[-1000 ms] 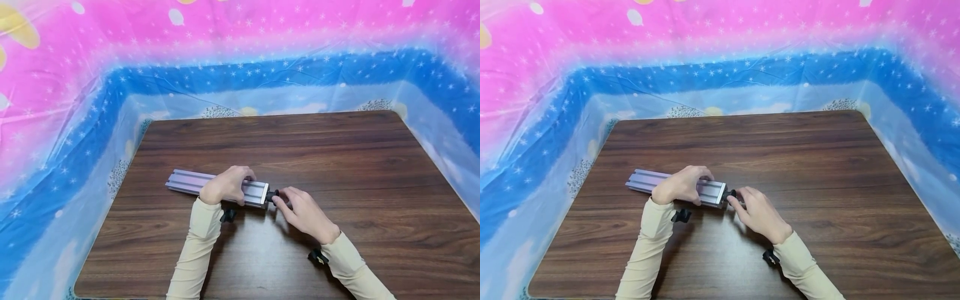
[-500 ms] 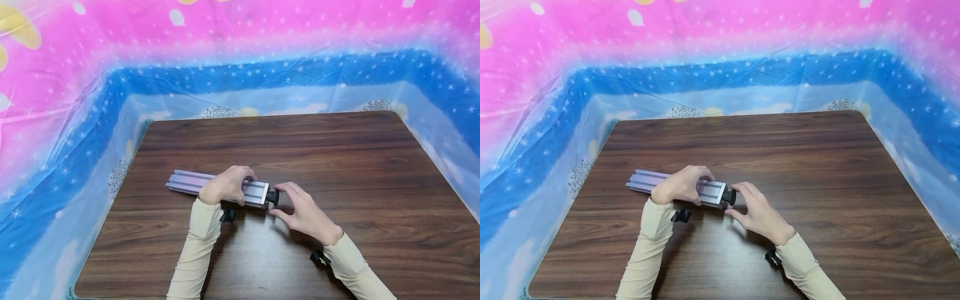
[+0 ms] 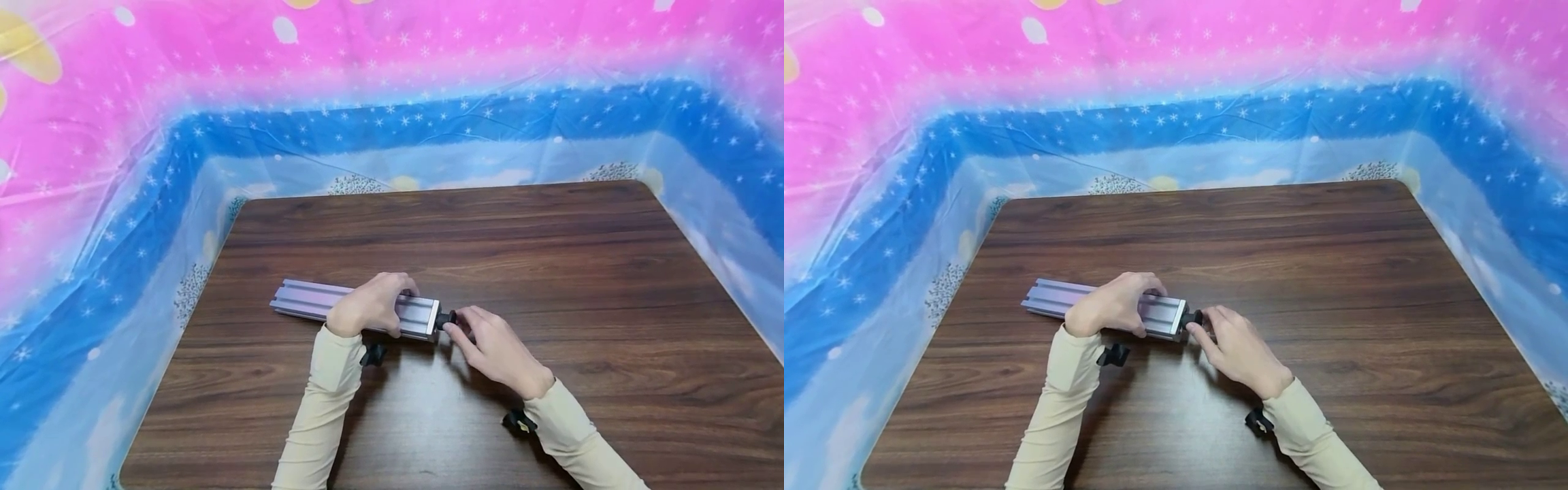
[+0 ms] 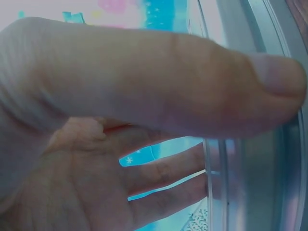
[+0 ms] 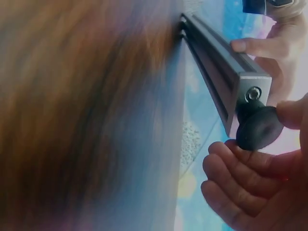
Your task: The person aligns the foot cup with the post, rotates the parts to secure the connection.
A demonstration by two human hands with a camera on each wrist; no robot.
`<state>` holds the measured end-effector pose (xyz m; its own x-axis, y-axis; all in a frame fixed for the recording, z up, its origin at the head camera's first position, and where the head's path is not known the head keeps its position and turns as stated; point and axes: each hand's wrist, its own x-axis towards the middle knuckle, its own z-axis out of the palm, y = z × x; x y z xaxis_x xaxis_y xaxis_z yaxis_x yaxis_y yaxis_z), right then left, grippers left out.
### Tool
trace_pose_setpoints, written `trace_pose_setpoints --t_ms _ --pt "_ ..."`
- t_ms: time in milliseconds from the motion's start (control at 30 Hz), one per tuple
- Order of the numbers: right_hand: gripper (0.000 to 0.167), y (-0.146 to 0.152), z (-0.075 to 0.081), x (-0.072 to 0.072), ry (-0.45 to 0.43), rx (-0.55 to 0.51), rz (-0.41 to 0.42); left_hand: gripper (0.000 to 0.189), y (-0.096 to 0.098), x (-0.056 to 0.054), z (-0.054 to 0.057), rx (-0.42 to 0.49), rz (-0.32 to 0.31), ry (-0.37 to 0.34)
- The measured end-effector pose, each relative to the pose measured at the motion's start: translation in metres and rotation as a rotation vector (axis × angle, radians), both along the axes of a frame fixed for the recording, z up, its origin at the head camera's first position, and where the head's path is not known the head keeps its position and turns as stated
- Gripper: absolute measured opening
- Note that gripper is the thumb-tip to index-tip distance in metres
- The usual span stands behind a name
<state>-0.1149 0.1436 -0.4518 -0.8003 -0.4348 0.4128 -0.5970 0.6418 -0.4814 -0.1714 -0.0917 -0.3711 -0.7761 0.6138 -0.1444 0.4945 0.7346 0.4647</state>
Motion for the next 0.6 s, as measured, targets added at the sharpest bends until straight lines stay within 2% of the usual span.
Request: trace_pose_setpoints --t_ms 200,333,433,500,600 --pt "0.025 -0.0032 -0.0022 0.0026 -0.086 -0.007 -0.041 0.063 0.0004 0.0017 -0.0022 0.010 -0.007 0.004" --pt "0.024 -0.0020 -0.0025 0.0058 -0.111 -0.028 -0.018 0.064 -0.0012 0.0031 -0.0029 0.006 -0.015 0.002" --pt "0.043 -0.0003 -0.0010 0.0073 -0.037 -0.029 0.006 0.064 -0.0026 0.0035 -0.0015 0.019 -0.014 0.007" --pt "0.055 0.0002 -0.0002 0.0073 0.047 -0.020 0.018 0.064 -0.0037 0.0036 -0.0009 0.026 -0.015 0.015" --pt "0.055 0.0006 0.0009 0.0067 0.164 0.002 0.032 0.064 -0.0047 0.0035 -0.0009 0.024 -0.022 0.018"
